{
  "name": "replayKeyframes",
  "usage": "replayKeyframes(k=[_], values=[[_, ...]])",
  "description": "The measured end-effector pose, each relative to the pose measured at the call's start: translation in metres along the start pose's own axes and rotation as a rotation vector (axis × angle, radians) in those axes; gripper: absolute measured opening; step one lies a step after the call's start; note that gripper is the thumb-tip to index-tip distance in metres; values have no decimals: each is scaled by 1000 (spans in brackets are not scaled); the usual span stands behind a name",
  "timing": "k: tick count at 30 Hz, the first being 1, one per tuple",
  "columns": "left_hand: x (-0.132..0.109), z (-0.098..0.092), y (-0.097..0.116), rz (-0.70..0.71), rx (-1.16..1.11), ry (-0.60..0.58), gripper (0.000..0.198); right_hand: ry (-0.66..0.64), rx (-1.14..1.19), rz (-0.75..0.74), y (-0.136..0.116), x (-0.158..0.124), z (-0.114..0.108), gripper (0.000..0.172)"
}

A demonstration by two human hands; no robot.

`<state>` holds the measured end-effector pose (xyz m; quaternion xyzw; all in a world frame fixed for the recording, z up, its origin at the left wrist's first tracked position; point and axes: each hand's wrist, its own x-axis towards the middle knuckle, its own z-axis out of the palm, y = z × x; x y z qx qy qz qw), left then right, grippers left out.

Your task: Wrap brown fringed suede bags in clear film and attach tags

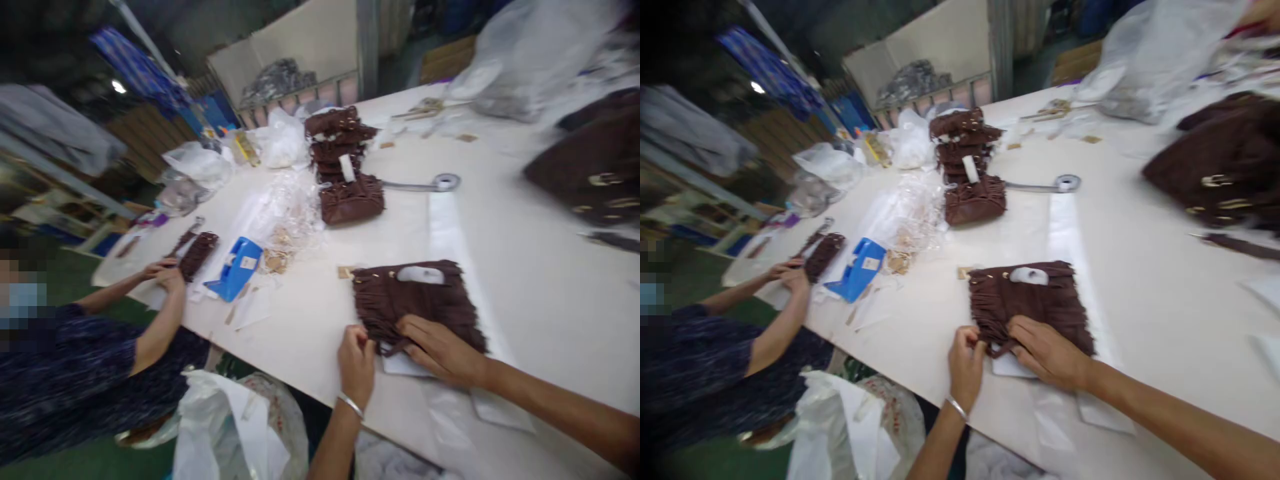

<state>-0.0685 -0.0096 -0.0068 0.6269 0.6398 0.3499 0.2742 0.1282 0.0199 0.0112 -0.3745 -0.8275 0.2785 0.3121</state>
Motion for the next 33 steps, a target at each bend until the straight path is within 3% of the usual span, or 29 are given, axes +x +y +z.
replayKeyframes(k=[4,8,11,20,26,30,33], values=[[-5,2,-5,105,-47,-86,15,-143,22,9,1,-4,-24,12],[-7,4,-7,364,239,-36,23,-134,29,16,0,1,-19,10],[-3,6,-9,399,352,-12,19,-119,36,16,2,0,-16,11],[5,3,-10,174,2,-31,18,2,-19,203,13,-2,-9,11],[3,-5,1,96,-94,-48,12,111,5,168,10,-1,-4,39],[-19,-8,23,-138,-78,22,22,-9,-23,108,-7,3,-17,35],[-33,-3,34,-233,-35,-34,28,-185,-73,56,-22,5,-32,38]])
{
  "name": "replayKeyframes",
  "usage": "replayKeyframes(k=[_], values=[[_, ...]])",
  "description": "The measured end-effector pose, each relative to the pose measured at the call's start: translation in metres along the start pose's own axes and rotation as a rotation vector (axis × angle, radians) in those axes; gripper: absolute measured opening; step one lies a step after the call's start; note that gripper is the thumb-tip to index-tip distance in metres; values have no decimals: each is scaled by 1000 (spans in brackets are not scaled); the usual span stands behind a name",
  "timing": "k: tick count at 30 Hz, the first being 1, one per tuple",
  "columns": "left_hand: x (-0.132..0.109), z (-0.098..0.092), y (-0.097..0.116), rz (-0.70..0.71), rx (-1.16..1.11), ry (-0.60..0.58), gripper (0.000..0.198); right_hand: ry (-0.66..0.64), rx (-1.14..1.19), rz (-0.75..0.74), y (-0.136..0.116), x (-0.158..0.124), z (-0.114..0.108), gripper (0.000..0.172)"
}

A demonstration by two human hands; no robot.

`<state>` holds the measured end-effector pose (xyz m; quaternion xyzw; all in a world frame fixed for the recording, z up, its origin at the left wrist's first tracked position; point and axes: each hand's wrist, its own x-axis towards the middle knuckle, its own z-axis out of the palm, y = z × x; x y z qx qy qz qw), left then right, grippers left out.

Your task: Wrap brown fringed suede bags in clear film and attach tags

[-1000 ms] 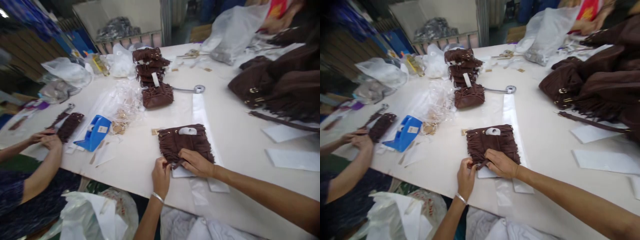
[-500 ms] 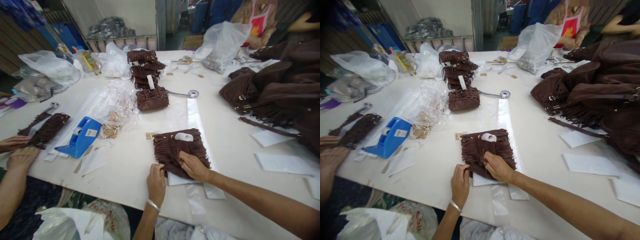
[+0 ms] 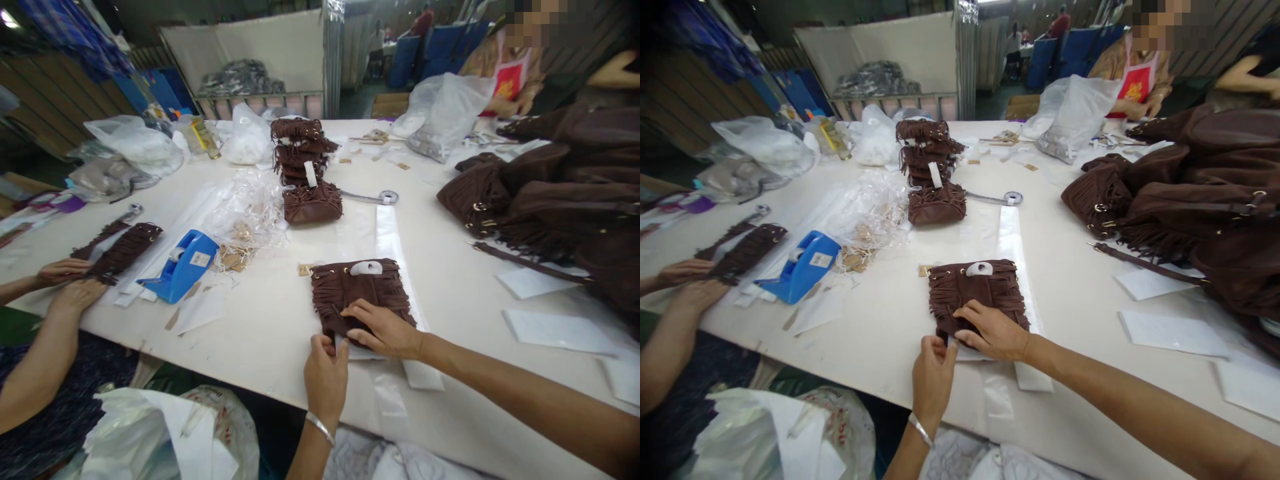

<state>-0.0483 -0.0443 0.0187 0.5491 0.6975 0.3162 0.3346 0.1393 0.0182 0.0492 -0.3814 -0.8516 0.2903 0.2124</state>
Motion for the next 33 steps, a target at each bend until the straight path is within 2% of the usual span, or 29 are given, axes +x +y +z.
replayKeyframes(k=[2,3,6,9,13,16,25,33], values=[[-4,6,0,-53,-41,-41,30,-88,-61,-63,-6,-3,-8,54],[-4,10,0,-93,-90,-55,31,-119,-98,-96,-7,-5,-10,56],[-3,17,-4,-206,-244,-94,30,-162,-195,-153,-7,-9,-9,39],[-4,20,-4,-244,-300,-115,24,-115,-191,-146,-3,-10,-3,28],[-6,19,1,-294,-361,-133,28,23,-145,-118,1,-11,4,25],[-5,18,4,-317,-389,-129,34,76,-109,-95,3,-13,5,24],[-6,28,-2,-326,-464,-82,26,114,-70,-18,11,-15,12,24],[-8,33,1,-364,-607,-59,26,114,-88,-71,11,-17,11,25]])
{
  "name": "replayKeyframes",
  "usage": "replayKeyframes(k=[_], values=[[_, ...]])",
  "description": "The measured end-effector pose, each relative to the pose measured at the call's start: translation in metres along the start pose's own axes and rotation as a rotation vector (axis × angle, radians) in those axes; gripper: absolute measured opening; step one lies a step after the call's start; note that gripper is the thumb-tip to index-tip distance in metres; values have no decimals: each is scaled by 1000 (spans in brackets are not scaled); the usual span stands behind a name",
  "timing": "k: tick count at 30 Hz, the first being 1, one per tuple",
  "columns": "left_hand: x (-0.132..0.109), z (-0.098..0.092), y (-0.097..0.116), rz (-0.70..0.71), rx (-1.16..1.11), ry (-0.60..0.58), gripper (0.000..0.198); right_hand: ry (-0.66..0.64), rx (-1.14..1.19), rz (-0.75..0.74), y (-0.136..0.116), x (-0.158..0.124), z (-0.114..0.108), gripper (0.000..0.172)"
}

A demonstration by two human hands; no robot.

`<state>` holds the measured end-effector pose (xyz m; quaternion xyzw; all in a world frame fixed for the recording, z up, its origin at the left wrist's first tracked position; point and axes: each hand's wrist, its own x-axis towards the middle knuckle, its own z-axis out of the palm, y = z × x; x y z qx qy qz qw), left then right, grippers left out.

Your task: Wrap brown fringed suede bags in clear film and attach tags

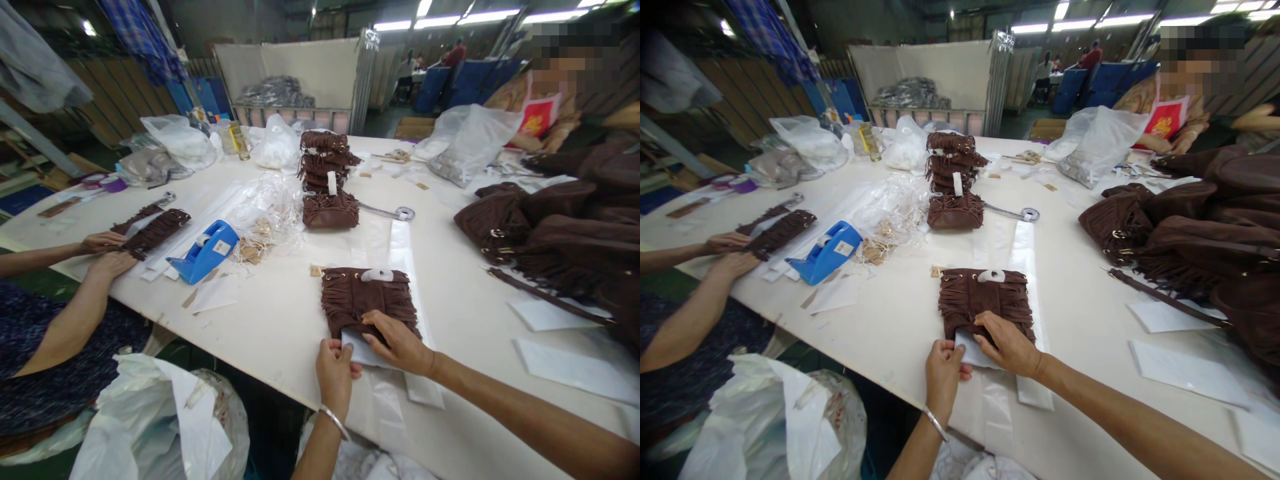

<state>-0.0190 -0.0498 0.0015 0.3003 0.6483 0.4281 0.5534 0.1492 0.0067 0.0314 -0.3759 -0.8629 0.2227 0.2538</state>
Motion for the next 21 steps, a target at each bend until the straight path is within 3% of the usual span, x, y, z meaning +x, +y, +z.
replayKeyframes(k=[9,15,17,21], values=[[-7,11,-16,-10,-135,116,26,-46,-93,-106,1,-4,4,27],[-2,-1,-5,-24,52,6,24,-32,-176,-156,3,-9,16,24],[-2,-9,-1,47,150,18,24,-27,-167,-143,3,-10,17,25],[0,-19,5,383,551,192,27,-42,-175,-129,3,-13,16,27]])
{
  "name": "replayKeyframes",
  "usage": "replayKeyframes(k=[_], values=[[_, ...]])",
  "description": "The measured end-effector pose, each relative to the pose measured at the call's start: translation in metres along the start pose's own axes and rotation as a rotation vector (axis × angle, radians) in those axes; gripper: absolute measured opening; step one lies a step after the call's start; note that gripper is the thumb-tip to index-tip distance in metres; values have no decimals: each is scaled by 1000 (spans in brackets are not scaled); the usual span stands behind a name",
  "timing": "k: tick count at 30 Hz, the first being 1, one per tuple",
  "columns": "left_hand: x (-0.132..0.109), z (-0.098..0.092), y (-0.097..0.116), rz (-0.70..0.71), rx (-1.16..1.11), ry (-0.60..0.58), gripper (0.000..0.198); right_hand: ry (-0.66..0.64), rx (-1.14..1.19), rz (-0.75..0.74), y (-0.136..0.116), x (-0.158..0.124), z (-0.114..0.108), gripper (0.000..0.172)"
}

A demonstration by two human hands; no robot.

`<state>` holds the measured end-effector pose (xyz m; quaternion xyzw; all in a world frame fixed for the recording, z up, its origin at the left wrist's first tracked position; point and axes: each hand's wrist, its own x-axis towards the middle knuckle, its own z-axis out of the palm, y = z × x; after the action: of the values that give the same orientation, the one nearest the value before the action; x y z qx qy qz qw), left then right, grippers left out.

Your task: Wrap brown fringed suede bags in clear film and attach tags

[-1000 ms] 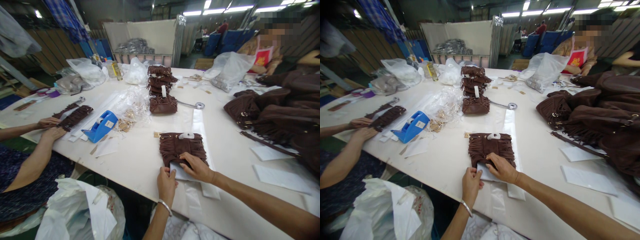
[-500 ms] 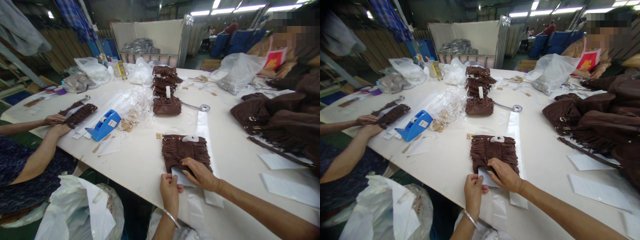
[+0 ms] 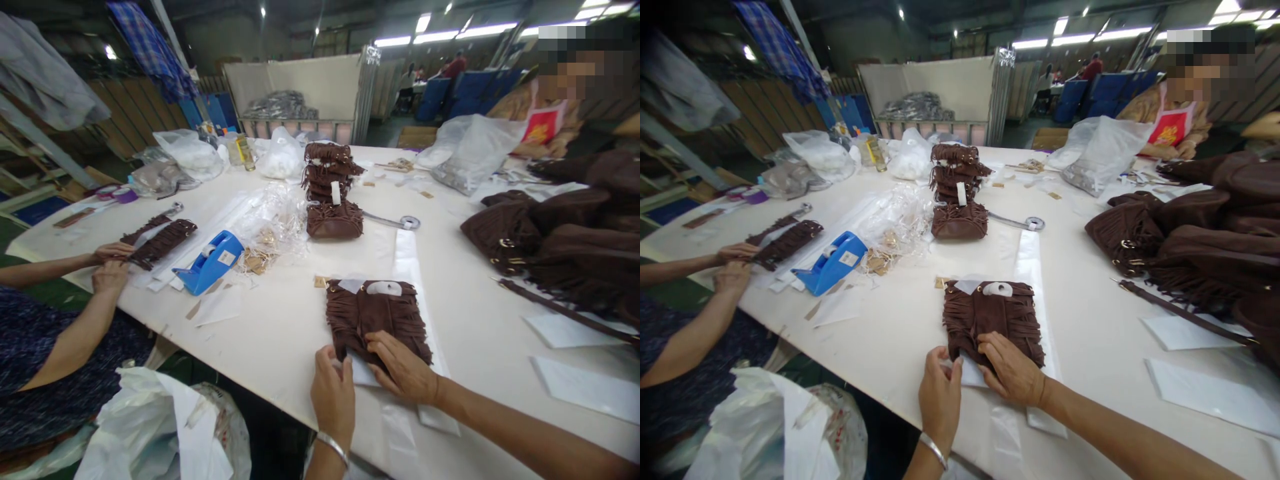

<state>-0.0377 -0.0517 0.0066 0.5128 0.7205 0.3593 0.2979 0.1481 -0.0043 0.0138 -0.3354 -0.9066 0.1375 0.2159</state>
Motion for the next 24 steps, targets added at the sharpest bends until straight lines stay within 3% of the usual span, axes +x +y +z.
replayKeyframes(k=[3,6,10,12,15,17,19,21,24], values=[[9,4,-2,147,176,22,28,37,-25,-9,0,-3,1,32],[18,12,-6,206,261,20,34,101,-55,-27,2,-7,3,34],[27,17,-16,239,125,29,36,121,-96,-35,5,-11,5,35],[30,18,-19,166,-67,22,30,79,-115,-27,5,-11,3,36],[34,19,-22,-72,-335,-69,20,-7,-114,7,0,-5,-2,32],[36,17,-25,-199,-432,-150,18,-59,-94,28,-2,-1,-6,29],[40,11,-29,-236,-418,-218,21,-94,-85,20,-2,3,-9,30],[48,2,-28,-133,-279,-233,19,-94,-100,-2,1,4,-9,32],[58,-8,-10,297,-10,-94,21,-59,-132,-12,6,5,-3,34]])
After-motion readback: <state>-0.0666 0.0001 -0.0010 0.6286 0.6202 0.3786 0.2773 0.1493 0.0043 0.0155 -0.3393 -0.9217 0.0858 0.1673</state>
